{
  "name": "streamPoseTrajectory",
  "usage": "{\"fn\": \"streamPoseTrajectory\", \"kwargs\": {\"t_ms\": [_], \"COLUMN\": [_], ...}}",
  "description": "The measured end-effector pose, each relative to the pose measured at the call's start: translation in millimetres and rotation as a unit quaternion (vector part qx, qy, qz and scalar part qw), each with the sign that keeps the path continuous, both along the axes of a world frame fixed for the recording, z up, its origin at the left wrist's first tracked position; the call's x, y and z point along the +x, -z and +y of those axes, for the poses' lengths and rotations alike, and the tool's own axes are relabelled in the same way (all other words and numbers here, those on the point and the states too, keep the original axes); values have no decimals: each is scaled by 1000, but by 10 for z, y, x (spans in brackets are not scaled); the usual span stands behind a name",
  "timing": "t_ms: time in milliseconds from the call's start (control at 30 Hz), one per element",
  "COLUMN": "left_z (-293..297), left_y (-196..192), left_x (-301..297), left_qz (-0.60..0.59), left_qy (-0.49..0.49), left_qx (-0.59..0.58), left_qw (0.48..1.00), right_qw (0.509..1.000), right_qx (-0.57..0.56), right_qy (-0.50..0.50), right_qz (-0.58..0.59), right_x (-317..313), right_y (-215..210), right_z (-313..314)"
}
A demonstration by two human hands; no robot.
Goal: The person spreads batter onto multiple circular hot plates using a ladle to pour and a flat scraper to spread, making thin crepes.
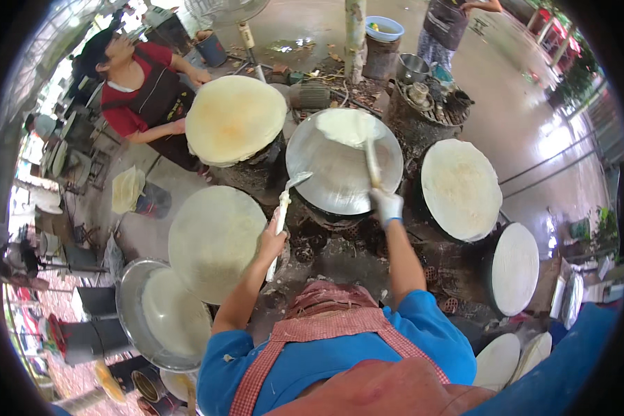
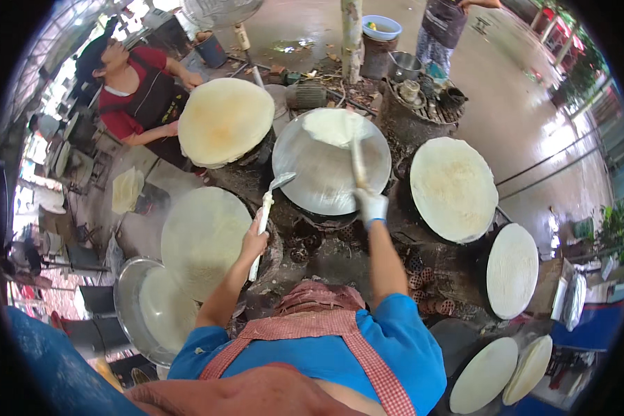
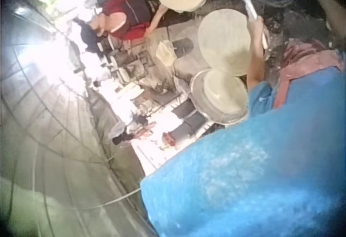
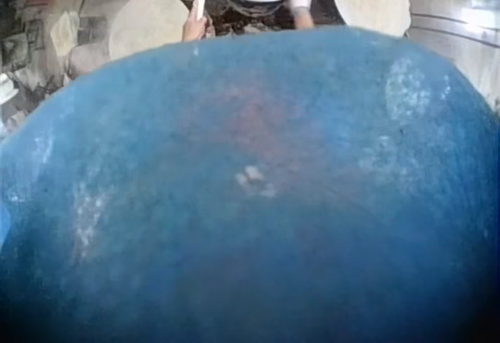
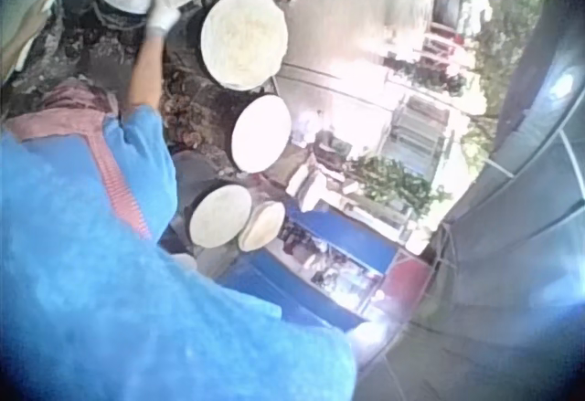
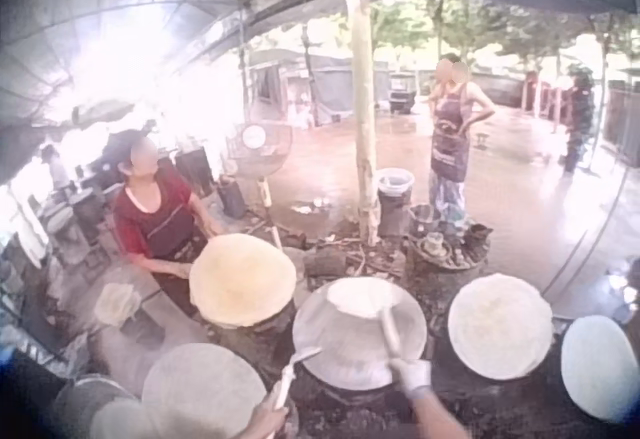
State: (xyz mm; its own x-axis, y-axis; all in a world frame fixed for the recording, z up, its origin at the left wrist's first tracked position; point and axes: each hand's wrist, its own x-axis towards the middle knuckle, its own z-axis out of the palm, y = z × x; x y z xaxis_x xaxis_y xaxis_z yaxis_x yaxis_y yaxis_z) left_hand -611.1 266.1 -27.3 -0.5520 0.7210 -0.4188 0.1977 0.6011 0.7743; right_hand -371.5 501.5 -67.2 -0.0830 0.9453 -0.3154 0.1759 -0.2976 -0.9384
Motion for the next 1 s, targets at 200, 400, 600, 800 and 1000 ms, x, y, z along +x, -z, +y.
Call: {"fn": "streamPoseTrajectory", "kwargs": {"t_ms": [200, 400, 600, 800, 1000], "left_z": [59, -31, -216, -409, -783], "left_y": [451, 262, 55, -140, -296], "left_x": [-162, -30, 143, 586, 1013], "left_qz": [39, -37, -152, -247, -272], "left_qy": [59, -37, -103, -237, -285], "left_qx": [33, 73, 95, 61, 29], "left_qw": [997, 996, 978, 938, 918], "right_qw": [985, 942, 966, 927, 957], "right_qx": [13, -209, -145, -187, -133], "right_qy": [-119, -140, -195, -303, -147], "right_qz": [121, 222, 85, 118, 212], "right_x": [455, -65, 743, 255, 474], "right_y": [302, -5, -452, -125, -213], "right_z": [375, -8, 640, 685, 1388]}}
